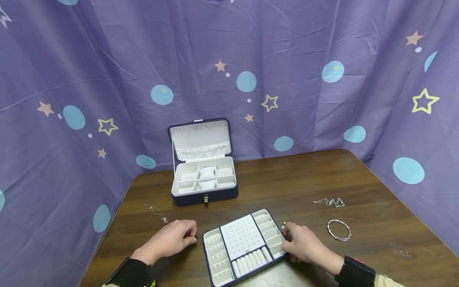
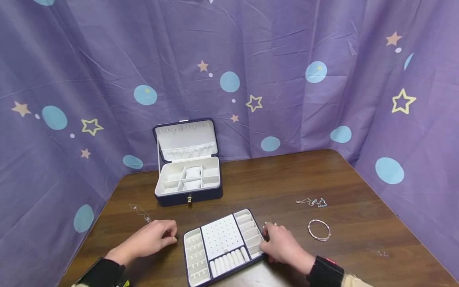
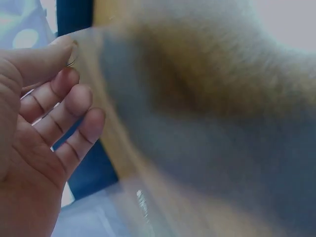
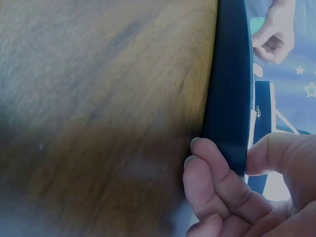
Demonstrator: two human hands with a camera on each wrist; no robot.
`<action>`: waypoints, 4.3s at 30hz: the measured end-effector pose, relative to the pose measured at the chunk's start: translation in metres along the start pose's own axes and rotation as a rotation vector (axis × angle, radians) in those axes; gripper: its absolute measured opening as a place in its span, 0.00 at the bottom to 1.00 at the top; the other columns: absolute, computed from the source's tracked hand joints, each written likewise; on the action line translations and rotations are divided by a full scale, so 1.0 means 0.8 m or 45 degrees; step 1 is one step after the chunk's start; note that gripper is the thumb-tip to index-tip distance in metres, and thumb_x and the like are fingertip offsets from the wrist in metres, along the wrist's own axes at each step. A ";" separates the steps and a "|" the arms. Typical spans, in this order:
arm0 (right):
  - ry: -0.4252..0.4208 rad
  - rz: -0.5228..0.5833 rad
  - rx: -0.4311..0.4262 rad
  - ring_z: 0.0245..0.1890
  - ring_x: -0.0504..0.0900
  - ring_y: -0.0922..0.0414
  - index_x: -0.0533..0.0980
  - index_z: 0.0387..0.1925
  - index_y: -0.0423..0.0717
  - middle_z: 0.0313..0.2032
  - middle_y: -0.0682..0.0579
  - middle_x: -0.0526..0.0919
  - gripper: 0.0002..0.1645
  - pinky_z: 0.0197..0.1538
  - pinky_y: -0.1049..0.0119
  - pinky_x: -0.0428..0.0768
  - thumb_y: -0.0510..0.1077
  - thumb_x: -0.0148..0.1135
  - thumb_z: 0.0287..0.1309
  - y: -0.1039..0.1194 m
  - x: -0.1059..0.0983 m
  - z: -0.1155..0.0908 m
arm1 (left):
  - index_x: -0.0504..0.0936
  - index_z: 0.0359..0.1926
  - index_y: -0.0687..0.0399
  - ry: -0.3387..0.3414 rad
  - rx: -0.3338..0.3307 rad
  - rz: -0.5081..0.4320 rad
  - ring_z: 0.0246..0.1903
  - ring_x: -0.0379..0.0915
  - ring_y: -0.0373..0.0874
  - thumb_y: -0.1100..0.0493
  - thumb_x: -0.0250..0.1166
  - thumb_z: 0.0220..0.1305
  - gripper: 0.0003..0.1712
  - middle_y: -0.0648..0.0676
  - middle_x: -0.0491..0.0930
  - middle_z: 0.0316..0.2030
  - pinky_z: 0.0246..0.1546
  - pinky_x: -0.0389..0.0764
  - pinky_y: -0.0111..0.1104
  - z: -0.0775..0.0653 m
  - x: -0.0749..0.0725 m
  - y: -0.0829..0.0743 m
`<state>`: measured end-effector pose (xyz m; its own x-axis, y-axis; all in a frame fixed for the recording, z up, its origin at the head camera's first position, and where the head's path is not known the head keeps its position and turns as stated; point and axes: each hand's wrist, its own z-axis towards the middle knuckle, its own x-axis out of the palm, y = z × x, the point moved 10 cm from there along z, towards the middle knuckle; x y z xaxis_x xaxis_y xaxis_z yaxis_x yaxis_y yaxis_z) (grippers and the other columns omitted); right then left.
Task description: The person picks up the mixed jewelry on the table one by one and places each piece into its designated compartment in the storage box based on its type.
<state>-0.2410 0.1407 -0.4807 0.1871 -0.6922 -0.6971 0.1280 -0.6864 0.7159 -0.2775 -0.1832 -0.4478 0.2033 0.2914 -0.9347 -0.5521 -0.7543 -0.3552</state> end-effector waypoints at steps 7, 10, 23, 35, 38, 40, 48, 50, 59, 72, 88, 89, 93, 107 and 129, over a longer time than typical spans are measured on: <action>0.031 0.027 -0.015 0.07 0.74 0.60 0.72 0.37 0.43 0.08 0.57 0.75 0.14 0.12 0.64 0.73 0.34 0.59 0.44 0.003 0.004 0.001 | 0.72 0.31 0.40 -0.173 -0.045 -0.012 0.25 0.65 0.31 0.59 0.73 0.63 0.16 0.37 0.69 0.25 0.26 0.69 0.28 0.002 -0.043 -0.007; 0.046 0.050 -0.010 0.07 0.75 0.59 0.70 0.36 0.43 0.09 0.56 0.75 0.13 0.12 0.64 0.73 0.34 0.59 0.45 0.004 0.006 0.002 | 0.73 0.33 0.41 -0.210 -0.036 -0.040 0.26 0.67 0.31 0.59 0.72 0.63 0.14 0.37 0.71 0.26 0.27 0.71 0.27 0.007 -0.054 -0.019; 0.170 0.224 0.028 0.07 0.79 0.54 0.69 0.32 0.42 0.10 0.50 0.79 0.05 0.14 0.61 0.76 0.35 0.56 0.52 0.006 0.019 0.001 | 0.77 0.31 0.42 -0.167 0.158 -0.084 0.26 0.68 0.29 0.61 0.72 0.63 0.12 0.37 0.72 0.27 0.28 0.73 0.26 0.027 -0.052 -0.090; 0.274 0.329 0.047 0.08 0.80 0.52 0.70 0.32 0.39 0.12 0.47 0.80 0.09 0.13 0.61 0.77 0.39 0.53 0.70 0.007 0.027 0.005 | 0.76 0.32 0.39 -0.128 0.184 -0.005 0.28 0.68 0.30 0.59 0.69 0.66 0.11 0.36 0.72 0.27 0.29 0.72 0.26 0.037 -0.042 -0.110; 0.293 0.333 0.056 0.09 0.81 0.51 0.70 0.32 0.39 0.12 0.47 0.81 0.08 0.11 0.69 0.69 0.38 0.51 0.69 0.009 0.030 0.005 | 0.76 0.31 0.40 -0.135 0.213 0.015 0.28 0.69 0.31 0.59 0.69 0.66 0.11 0.36 0.72 0.28 0.30 0.72 0.26 0.038 -0.040 -0.116; 0.303 0.338 0.057 0.09 0.81 0.51 0.69 0.32 0.40 0.12 0.47 0.81 0.08 0.11 0.73 0.64 0.38 0.50 0.69 0.011 0.032 0.005 | 0.75 0.31 0.40 -0.133 0.225 0.027 0.28 0.69 0.31 0.59 0.69 0.66 0.11 0.36 0.72 0.28 0.29 0.72 0.26 0.040 -0.038 -0.120; 0.307 0.348 0.036 0.09 0.81 0.53 0.67 0.31 0.40 0.11 0.47 0.81 0.07 0.11 0.74 0.63 0.36 0.48 0.68 0.019 0.038 0.006 | 0.75 0.31 0.41 -0.119 0.270 0.045 0.28 0.68 0.30 0.58 0.70 0.65 0.11 0.36 0.73 0.29 0.29 0.72 0.26 0.046 -0.031 -0.135; 0.310 0.355 0.032 0.08 0.81 0.53 0.67 0.31 0.40 0.11 0.47 0.81 0.07 0.12 0.74 0.63 0.36 0.48 0.68 0.020 0.039 0.006 | 0.76 0.31 0.41 -0.112 0.277 0.049 0.28 0.68 0.29 0.58 0.70 0.65 0.11 0.36 0.74 0.29 0.29 0.73 0.26 0.047 -0.028 -0.137; 0.323 0.366 0.013 0.08 0.80 0.52 0.67 0.31 0.40 0.12 0.46 0.81 0.08 0.12 0.73 0.64 0.36 0.47 0.68 0.021 0.041 0.008 | 0.78 0.32 0.42 -0.075 0.311 -0.012 0.28 0.68 0.28 0.58 0.70 0.66 0.09 0.36 0.75 0.29 0.30 0.72 0.24 0.055 -0.020 -0.151; 0.313 0.362 0.014 0.08 0.80 0.53 0.67 0.31 0.40 0.12 0.47 0.80 0.08 0.12 0.72 0.65 0.36 0.47 0.68 0.021 0.041 0.009 | 0.77 0.31 0.45 -0.034 0.425 -0.065 0.31 0.66 0.29 0.63 0.70 0.66 0.11 0.39 0.74 0.31 0.33 0.70 0.21 0.059 -0.007 -0.168; 0.304 0.360 0.020 0.08 0.79 0.54 0.68 0.31 0.40 0.12 0.47 0.80 0.08 0.11 0.72 0.65 0.36 0.49 0.69 0.019 0.042 0.010 | 0.78 0.32 0.45 -0.093 0.516 0.102 0.31 0.65 0.27 0.60 0.68 0.67 0.09 0.38 0.74 0.30 0.33 0.68 0.19 0.063 0.001 -0.188; 0.305 0.360 0.020 0.08 0.79 0.54 0.68 0.31 0.40 0.12 0.47 0.80 0.08 0.11 0.71 0.66 0.36 0.49 0.69 0.019 0.042 0.010 | 0.78 0.32 0.45 -0.095 0.519 0.104 0.31 0.65 0.27 0.60 0.68 0.68 0.08 0.38 0.74 0.30 0.33 0.68 0.18 0.064 0.002 -0.189; 0.300 0.366 0.016 0.07 0.79 0.55 0.68 0.31 0.40 0.12 0.47 0.80 0.07 0.11 0.71 0.66 0.36 0.49 0.68 0.019 0.042 0.011 | 0.80 0.33 0.45 -0.096 0.537 0.118 0.31 0.66 0.27 0.59 0.68 0.68 0.07 0.39 0.75 0.31 0.34 0.70 0.19 0.066 0.005 -0.196; 0.290 0.352 -0.020 0.07 0.79 0.54 0.67 0.29 0.41 0.11 0.48 0.79 0.08 0.10 0.64 0.72 0.35 0.48 0.67 0.020 0.042 0.012 | 0.84 0.34 0.43 -0.043 0.593 0.177 0.32 0.70 0.24 0.56 0.70 0.65 0.03 0.38 0.80 0.32 0.36 0.74 0.18 0.073 0.023 -0.208; 0.282 0.327 -0.026 0.07 0.79 0.53 0.66 0.29 0.42 0.11 0.48 0.79 0.08 0.10 0.64 0.71 0.35 0.49 0.67 0.021 0.041 0.011 | 0.83 0.32 0.39 -0.020 0.702 0.395 0.28 0.68 0.25 0.53 0.70 0.65 0.04 0.36 0.77 0.30 0.32 0.74 0.21 0.072 0.044 -0.216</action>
<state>-0.2416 0.1042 -0.4919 0.4224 -0.7751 -0.4699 0.0681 -0.4898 0.8692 -0.2216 -0.0088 -0.4193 -0.0428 0.1198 -0.9919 -0.9198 -0.3922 -0.0077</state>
